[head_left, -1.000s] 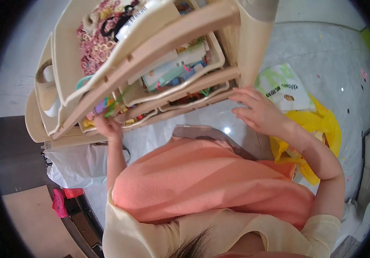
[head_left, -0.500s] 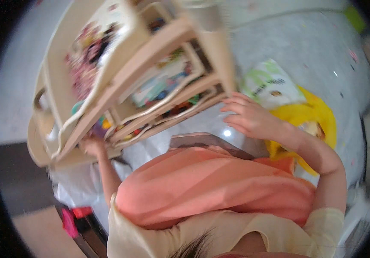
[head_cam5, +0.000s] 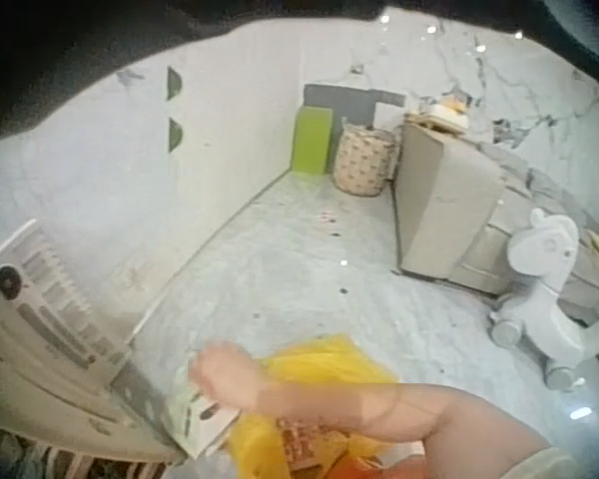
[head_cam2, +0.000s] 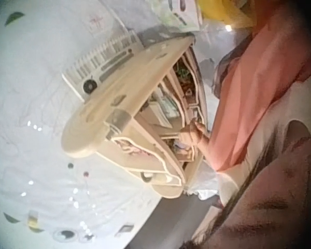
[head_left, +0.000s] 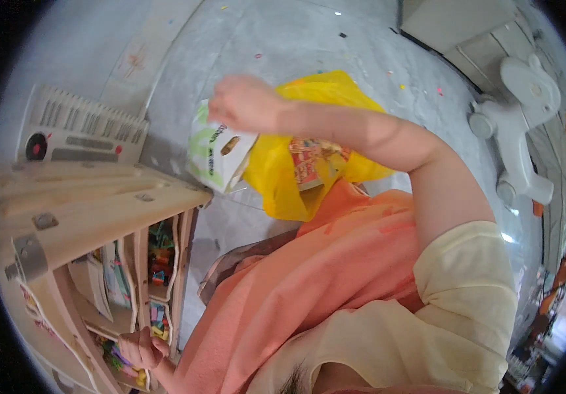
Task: The person cleans up the floor by picking up scattered toys, beads, and small accessories and putting them into a yellow plastic bag and shelf storage bins by hand.
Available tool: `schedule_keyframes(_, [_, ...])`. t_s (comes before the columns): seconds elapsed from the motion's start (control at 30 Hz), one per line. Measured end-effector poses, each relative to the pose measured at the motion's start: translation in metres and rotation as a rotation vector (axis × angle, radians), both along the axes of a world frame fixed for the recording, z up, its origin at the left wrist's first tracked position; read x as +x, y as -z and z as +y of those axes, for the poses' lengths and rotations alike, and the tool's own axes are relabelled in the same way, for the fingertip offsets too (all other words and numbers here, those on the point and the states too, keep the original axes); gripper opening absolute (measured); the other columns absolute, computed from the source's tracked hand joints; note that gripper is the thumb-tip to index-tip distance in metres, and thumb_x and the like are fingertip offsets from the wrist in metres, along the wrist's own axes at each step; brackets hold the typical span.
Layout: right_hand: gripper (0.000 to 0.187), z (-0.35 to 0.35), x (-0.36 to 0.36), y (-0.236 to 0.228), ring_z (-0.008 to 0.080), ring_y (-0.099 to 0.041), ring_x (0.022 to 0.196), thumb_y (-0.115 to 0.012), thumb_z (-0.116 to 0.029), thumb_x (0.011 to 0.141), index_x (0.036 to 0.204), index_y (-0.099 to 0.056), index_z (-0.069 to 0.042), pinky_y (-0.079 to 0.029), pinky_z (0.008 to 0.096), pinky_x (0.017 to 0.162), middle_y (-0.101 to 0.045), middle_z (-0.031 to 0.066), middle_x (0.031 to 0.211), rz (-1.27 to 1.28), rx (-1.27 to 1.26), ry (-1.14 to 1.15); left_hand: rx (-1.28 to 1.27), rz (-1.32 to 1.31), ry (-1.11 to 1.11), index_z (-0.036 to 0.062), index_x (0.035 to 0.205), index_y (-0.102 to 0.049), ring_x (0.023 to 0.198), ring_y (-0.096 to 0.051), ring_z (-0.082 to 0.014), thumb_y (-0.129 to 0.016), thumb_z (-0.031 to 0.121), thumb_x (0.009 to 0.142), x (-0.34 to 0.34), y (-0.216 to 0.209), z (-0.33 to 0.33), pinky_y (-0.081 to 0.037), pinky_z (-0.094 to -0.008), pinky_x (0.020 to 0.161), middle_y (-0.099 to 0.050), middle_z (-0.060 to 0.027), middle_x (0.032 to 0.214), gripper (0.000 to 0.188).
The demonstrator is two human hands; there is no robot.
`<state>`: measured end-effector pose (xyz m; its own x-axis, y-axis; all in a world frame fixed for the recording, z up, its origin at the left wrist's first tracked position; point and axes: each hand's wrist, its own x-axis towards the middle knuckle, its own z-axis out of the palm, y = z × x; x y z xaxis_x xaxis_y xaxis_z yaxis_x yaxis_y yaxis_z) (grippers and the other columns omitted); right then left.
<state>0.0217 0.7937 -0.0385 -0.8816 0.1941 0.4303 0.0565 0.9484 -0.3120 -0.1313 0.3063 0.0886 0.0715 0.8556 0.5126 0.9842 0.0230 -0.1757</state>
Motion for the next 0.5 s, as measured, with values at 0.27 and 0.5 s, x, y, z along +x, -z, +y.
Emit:
schedule_keyframes(0.27, [0.033, 0.147, 0.097, -0.008, 0.0362, -0.067, 0.09, -0.059, -0.038, 0.091, 0.095, -0.075, -0.009, -0.054, 0.0468, 0.078, -0.072, 0.0153, 0.098, -0.375, -0.178, 0.738, -0.471, -0.22, 0.396, 0.0064, 0.089, -0.069, 0.061, -0.054, -0.0229, -0.07, 0.026, 0.083, 0.043, -0.028, 0.15, -0.041, -0.0374, 0.054, -0.055, -0.0045, 0.073, 0.02])
schedule_keyframes(0.5, [0.014, 0.037, 0.151, -0.02, 0.0281, -0.064, 0.092, -0.064, -0.017, 0.09, 0.098, -0.07, -0.008, -0.052, 0.0369, 0.079, -0.067, 0.0093, 0.1, -0.094, -0.211, -0.009, -0.681, -0.531, 0.082, 0.0028, 0.108, -0.065, 0.085, -0.062, -0.0347, -0.07, 0.011, 0.082, 0.095, 0.027, 0.24, -0.051, -0.0434, 0.073, -0.063, -0.0156, 0.093, 0.027])
